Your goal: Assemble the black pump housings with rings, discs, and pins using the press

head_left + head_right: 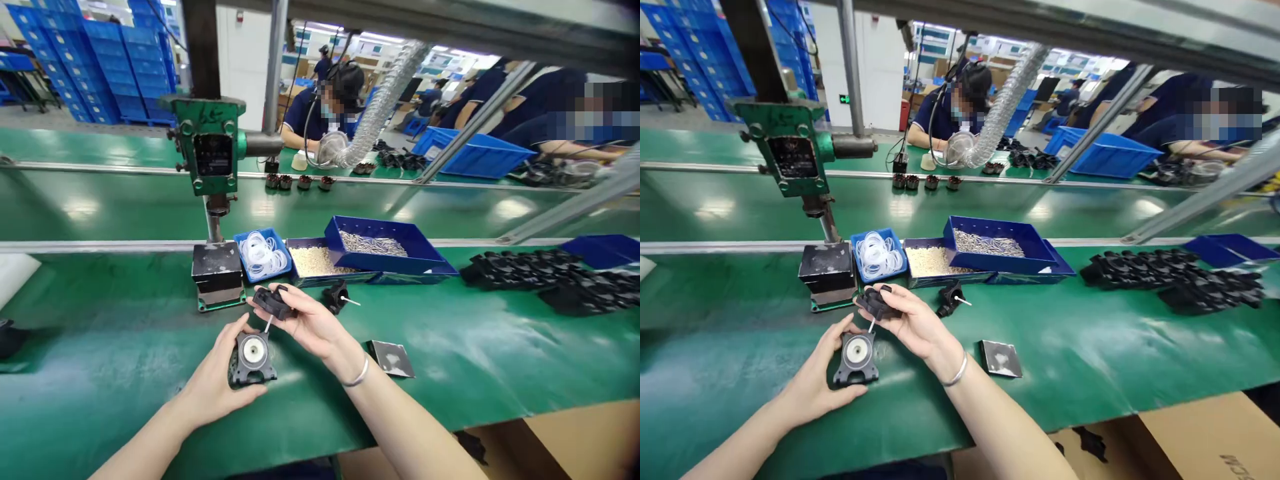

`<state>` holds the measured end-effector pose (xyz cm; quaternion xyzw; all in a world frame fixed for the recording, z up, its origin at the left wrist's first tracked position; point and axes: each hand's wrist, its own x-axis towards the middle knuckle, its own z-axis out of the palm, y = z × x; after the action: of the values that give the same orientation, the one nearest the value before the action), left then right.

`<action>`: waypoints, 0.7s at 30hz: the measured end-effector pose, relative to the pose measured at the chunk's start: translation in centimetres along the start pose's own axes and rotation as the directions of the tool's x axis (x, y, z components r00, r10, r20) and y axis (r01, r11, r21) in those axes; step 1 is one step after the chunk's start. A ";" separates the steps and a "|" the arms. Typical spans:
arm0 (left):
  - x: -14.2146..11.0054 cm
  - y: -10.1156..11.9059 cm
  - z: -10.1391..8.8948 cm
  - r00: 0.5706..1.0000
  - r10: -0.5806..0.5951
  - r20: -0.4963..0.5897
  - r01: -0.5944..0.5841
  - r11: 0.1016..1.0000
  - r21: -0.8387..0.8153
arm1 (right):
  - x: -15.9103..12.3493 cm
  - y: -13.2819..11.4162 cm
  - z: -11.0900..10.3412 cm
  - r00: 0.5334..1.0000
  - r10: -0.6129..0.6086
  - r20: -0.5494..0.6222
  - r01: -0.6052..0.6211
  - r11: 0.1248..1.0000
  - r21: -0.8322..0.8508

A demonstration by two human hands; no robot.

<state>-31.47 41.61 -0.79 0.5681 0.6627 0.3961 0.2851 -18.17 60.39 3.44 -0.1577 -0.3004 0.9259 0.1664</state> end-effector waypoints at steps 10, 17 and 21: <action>-0.6 -1.0 1.3 0.995 -0.054 -0.084 0.030 0.964 -0.262 | -1.0 2.8 1.4 0.991 -0.126 -0.041 0.095 0.888 -0.450; -0.6 -1.0 1.4 0.996 -0.040 -0.082 0.017 0.966 -0.257 | -1.8 3.5 1.2 0.953 -0.287 0.096 0.274 0.685 -0.675; -0.5 -0.9 1.4 0.995 0.004 -0.103 -0.028 0.972 -0.232 | -2.8 4.2 0.8 0.928 -0.313 0.204 0.329 0.427 -0.842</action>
<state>-30.68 41.39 -2.32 0.5149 0.6207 0.5019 0.3127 -16.88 55.62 2.06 -0.1519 -0.7484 0.6012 0.2351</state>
